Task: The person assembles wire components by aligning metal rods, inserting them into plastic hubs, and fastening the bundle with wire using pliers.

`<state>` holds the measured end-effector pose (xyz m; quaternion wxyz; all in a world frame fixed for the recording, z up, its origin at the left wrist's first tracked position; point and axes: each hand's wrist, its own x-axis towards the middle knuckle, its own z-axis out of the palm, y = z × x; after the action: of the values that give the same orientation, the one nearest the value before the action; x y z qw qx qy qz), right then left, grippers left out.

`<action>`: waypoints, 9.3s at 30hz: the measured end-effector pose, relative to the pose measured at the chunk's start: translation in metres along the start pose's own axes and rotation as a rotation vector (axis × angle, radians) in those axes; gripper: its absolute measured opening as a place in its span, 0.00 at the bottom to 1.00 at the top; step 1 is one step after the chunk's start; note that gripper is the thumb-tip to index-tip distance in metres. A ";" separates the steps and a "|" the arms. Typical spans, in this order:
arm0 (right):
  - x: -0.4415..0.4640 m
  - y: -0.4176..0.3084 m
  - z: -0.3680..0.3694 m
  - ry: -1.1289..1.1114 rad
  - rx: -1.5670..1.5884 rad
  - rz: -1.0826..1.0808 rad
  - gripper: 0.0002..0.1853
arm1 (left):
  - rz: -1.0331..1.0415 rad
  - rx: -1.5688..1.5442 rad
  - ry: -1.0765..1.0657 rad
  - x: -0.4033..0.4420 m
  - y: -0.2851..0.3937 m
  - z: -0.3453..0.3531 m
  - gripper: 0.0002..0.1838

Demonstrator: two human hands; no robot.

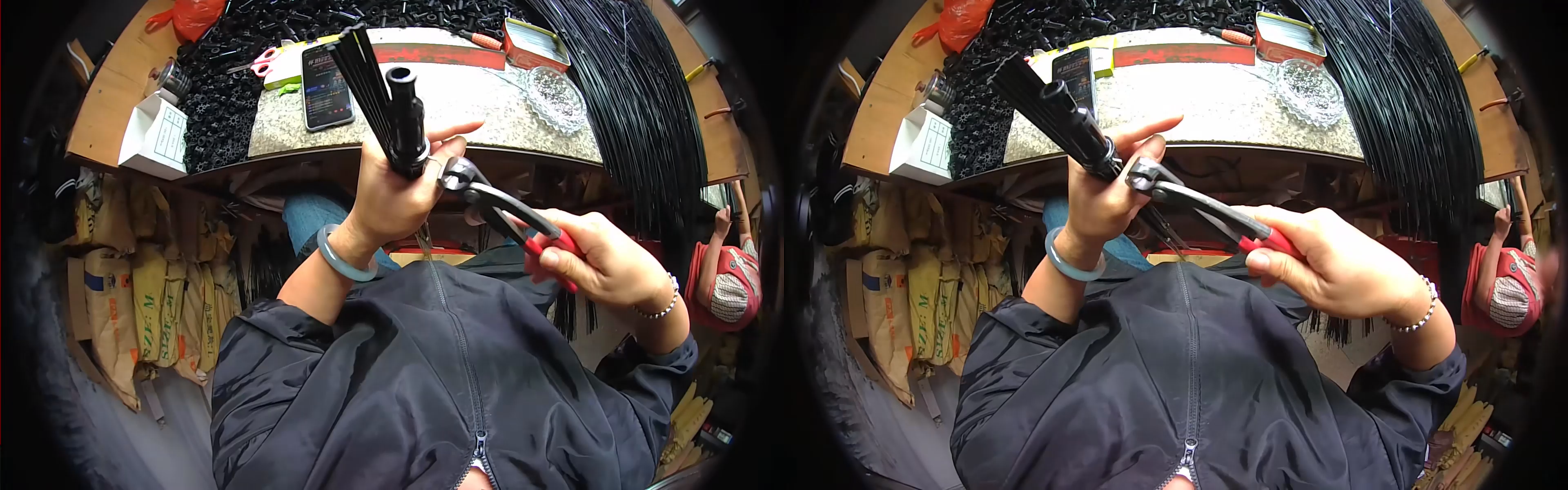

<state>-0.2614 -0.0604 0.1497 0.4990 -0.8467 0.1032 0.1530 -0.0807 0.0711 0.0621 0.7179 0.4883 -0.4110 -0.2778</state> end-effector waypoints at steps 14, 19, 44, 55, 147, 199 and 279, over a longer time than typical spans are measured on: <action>-0.002 -0.018 -0.016 -0.029 -0.121 0.025 0.21 | 0.053 0.067 0.065 -0.003 0.001 0.006 0.14; -0.001 -0.028 -0.016 -0.031 -0.054 0.095 0.15 | 0.094 0.091 0.052 -0.005 -0.003 0.005 0.13; 0.004 -0.006 0.000 0.126 0.009 -0.056 0.12 | -0.017 -0.099 0.099 0.000 -0.001 0.009 0.13; 0.000 -0.037 -0.006 0.163 -0.283 0.109 0.12 | 0.100 0.260 0.059 0.002 0.006 0.002 0.11; 0.097 0.073 0.087 0.406 0.816 -0.694 0.15 | 0.036 -0.221 -0.208 0.077 0.068 -0.030 0.17; 0.096 0.068 0.086 0.473 0.921 -0.616 0.12 | 0.114 -0.280 -0.273 0.049 0.051 0.008 0.17; 0.120 0.021 0.077 1.099 0.050 -0.737 0.07 | 0.466 0.470 -0.216 0.033 0.069 0.014 0.30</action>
<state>-0.1684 -0.0058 0.0540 0.4130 -0.7695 0.0498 -0.4845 -0.0765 0.0635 0.1396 0.5824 0.5010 -0.6379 -0.0543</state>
